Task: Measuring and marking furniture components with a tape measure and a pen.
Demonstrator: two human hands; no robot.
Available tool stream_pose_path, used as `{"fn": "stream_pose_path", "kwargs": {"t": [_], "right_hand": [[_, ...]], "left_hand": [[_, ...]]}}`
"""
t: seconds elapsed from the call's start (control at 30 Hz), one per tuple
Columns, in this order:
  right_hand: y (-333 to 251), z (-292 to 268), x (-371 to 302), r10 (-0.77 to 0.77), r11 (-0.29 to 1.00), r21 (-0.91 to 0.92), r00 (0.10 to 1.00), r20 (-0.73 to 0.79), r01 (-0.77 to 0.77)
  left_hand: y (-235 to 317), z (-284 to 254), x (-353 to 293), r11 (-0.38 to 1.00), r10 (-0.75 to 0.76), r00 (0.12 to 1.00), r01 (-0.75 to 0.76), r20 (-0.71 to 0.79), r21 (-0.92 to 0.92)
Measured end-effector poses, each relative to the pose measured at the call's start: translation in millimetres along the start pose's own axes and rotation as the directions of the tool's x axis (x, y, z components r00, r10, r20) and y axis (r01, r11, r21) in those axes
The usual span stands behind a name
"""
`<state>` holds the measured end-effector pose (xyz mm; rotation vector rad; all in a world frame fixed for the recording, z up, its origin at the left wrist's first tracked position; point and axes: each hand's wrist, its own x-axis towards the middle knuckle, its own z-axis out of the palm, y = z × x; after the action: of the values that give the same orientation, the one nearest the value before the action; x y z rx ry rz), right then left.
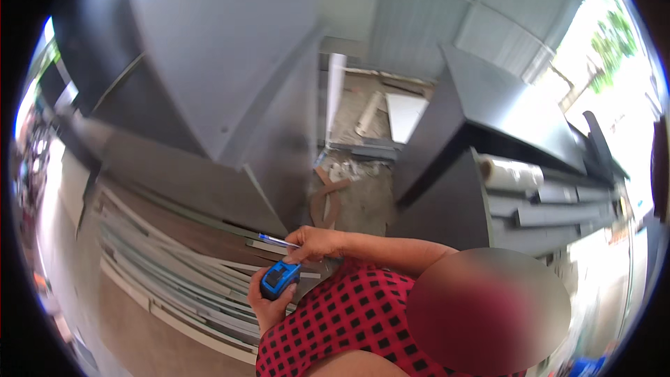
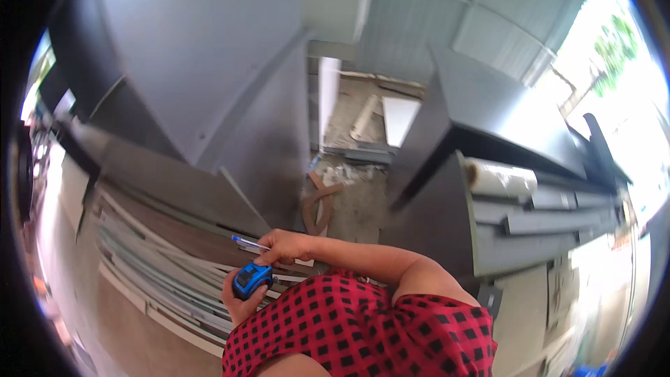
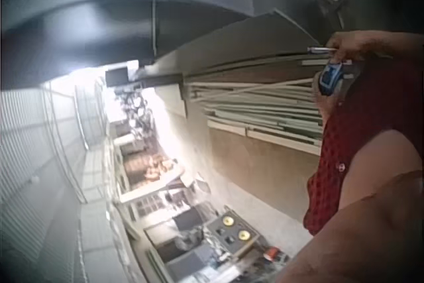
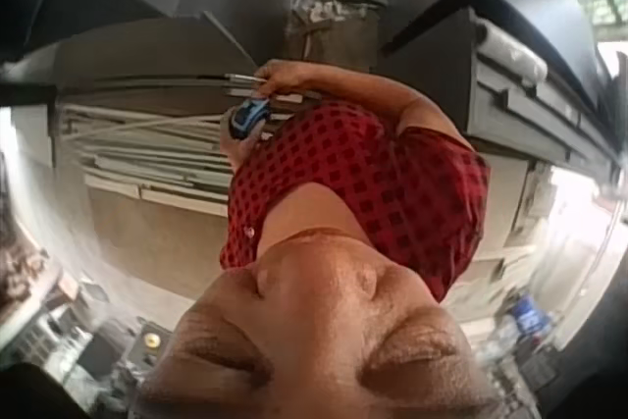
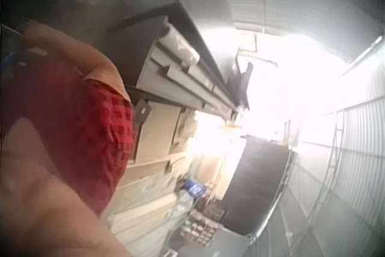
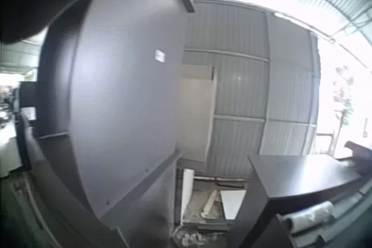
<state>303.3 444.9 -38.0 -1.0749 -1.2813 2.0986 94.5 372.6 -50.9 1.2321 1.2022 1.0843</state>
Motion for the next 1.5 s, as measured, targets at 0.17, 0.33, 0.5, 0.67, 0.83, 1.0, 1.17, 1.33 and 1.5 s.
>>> {"fn": "stream_pose_path", "kwargs": {"t": [0.17, 0.33, 0.5, 0.67, 0.83, 1.0, 1.17, 1.33, 1.5], "right_hand": [[3.0, -9.9, -51.3, -0.131, 0.942, 0.272, 0.963, -0.233, 0.194], [3.3, -12.8, -101.3, -0.186, 0.872, 0.349, 0.891, -0.413, 0.344], [-3.5, -9.8, -141.2, -0.176, 0.846, 0.313, 0.781, -0.600, 0.431], [-10.6, -9.7, -190.0, -0.203, 0.813, 0.275, 0.693, -0.692, 0.513], [-8.2, -2.5, -276.4, -0.170, 0.744, 0.226, 0.505, -0.846, 0.628], [22.7, 17.8, -337.0, -0.182, 0.739, 0.067, 0.294, -0.938, 0.670], [57.0, 44.0, -395.8, -0.165, 0.543, -0.140, -0.059, -0.985, 0.828], [102.0, 76.4, -441.5, -0.088, 0.567, -0.186, -0.166, -0.982, 0.803], [143.6, 84.9, -407.0, 0.069, 0.699, -0.067, -0.160, -0.985, 0.712]], "left_hand": [[32.0, 24.9, 36.0, 0.955, 0.237, 0.928, -0.277, 0.286, 0.107], [38.3, 56.7, 47.1, 0.982, 0.173, 0.863, -0.187, 0.476, -0.017], [52.4, 79.7, 49.6, 0.964, 0.238, 0.793, -0.264, 0.561, -0.035], [64.9, 99.7, 75.1, 0.949, 0.250, 0.686, -0.313, 0.683, -0.033], [103.9, 160.0, 107.4, 0.900, 0.185, 0.438, -0.435, 0.880, 0.028], [156.2, 256.4, 122.8, 0.780, 0.161, 0.008, -0.613, 0.987, -0.122], [180.3, 349.9, 135.0, 0.810, 0.042, -0.147, -0.574, 0.988, -0.120], [196.7, 412.8, 154.7, 0.654, 0.047, -0.146, -0.743, 0.988, -0.141], [198.6, 491.4, 149.4, 0.287, 0.093, -0.367, -0.880, 0.926, -0.378]]}}
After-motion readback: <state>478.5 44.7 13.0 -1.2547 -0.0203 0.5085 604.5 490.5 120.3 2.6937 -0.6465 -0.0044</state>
